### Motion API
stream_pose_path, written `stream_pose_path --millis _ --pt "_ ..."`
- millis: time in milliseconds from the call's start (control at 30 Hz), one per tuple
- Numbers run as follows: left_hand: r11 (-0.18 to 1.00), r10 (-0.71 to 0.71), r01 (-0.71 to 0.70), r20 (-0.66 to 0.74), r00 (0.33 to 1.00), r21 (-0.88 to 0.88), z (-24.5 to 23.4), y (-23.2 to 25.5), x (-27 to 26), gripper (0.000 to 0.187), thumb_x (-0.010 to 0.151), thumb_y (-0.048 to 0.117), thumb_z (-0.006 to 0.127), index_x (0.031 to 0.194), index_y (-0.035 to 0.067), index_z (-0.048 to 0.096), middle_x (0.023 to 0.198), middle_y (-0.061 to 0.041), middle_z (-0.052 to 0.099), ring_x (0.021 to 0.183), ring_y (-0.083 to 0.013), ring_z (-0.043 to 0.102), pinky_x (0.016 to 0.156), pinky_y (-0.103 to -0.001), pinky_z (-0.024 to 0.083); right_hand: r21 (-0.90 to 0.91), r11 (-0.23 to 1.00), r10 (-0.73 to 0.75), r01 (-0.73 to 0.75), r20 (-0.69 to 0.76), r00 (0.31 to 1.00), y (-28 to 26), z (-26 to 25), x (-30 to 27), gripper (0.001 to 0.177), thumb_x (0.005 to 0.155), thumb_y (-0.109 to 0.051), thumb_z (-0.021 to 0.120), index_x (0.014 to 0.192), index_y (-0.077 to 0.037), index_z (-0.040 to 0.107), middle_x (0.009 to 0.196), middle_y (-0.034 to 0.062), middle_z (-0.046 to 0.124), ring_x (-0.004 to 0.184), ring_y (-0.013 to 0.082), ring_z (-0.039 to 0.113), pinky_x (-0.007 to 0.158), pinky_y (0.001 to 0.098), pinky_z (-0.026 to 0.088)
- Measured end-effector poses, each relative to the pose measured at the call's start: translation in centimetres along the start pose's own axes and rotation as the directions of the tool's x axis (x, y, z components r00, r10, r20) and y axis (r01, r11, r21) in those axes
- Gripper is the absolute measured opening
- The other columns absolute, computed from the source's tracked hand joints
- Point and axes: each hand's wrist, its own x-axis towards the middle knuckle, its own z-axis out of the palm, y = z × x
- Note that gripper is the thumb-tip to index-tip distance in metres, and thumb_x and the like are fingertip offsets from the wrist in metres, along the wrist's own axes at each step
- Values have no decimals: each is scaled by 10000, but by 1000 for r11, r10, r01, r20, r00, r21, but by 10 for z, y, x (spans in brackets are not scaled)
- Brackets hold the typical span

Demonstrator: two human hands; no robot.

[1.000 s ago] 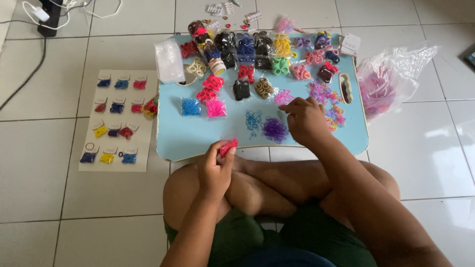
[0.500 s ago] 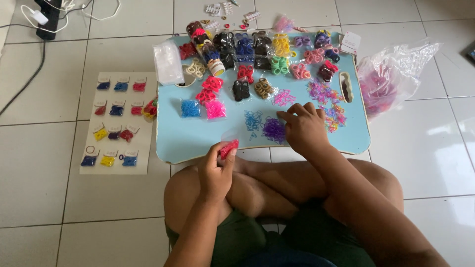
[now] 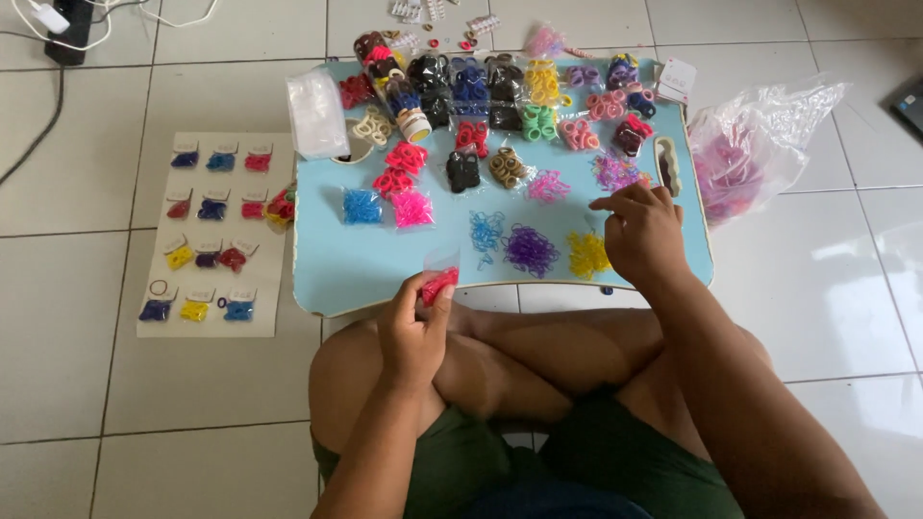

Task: Sorting and packing small colorful rubber bands into small plastic bags on a low table while sitting on the floor.

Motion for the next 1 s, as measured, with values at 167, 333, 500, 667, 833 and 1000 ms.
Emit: stream_pose_path --millis 167,333,500,667,833,1000 --pt "1000 -3 3 -13 1000 28 1 0 0 230 956 247 763 1130 102 724 979 -154 779 875 -368 765 755 -437 623 -93 995 36 -36 6 999 17 -9 -6 345 945 -103 564 1133 -255 810 1062 20 703 1067 265 614 922 446 464" --pt "1000 -4 4 11 1000 31 -1 -1 -1 228 957 245 760 1131 104 719 980 -151 781 879 -372 764 751 -447 624 -163 985 58 -54 24 998 6 -11 -3 368 962 -110 574 1166 -306 810 1096 11 707 1092 254 614 941 445 466" --pt "1000 -1 1 3 1000 15 -1 0 -1 224 964 245 752 1136 105 722 970 -153 779 868 -368 763 744 -433 625 -226 974 70 -26 193 979 1 -7 3 424 985 -168 501 1276 -338 759 1199 42 663 1120 281 547 975 445 413" --pt "1000 -14 14 12 1000 19 0 0 -1 231 964 252 751 1136 101 721 971 -151 779 862 -359 765 736 -436 626 -188 980 -11 58 243 970 -28 -11 -4 417 982 -171 501 1277 -325 751 1144 30 671 1073 250 535 953 427 406" --pt "999 -7 6 8 1000 34 0 -3 -3 231 963 260 751 1134 107 720 972 -150 779 866 -361 765 747 -431 625 -52 990 -114 132 260 959 -56 -18 -17 392 916 -162 528 1209 -264 768 1138 40 665 1063 285 542 954 457 423" --pt "999 -30 29 18 999 46 -1 -7 -8 241 949 277 763 1136 129 732 985 -135 782 892 -342 768 754 -413 622 289 957 27 -29 14 1000 -13 -38 -25 411 948 -3 518 1181 -182 806 1036 53 700 999 260 587 907 401 477"
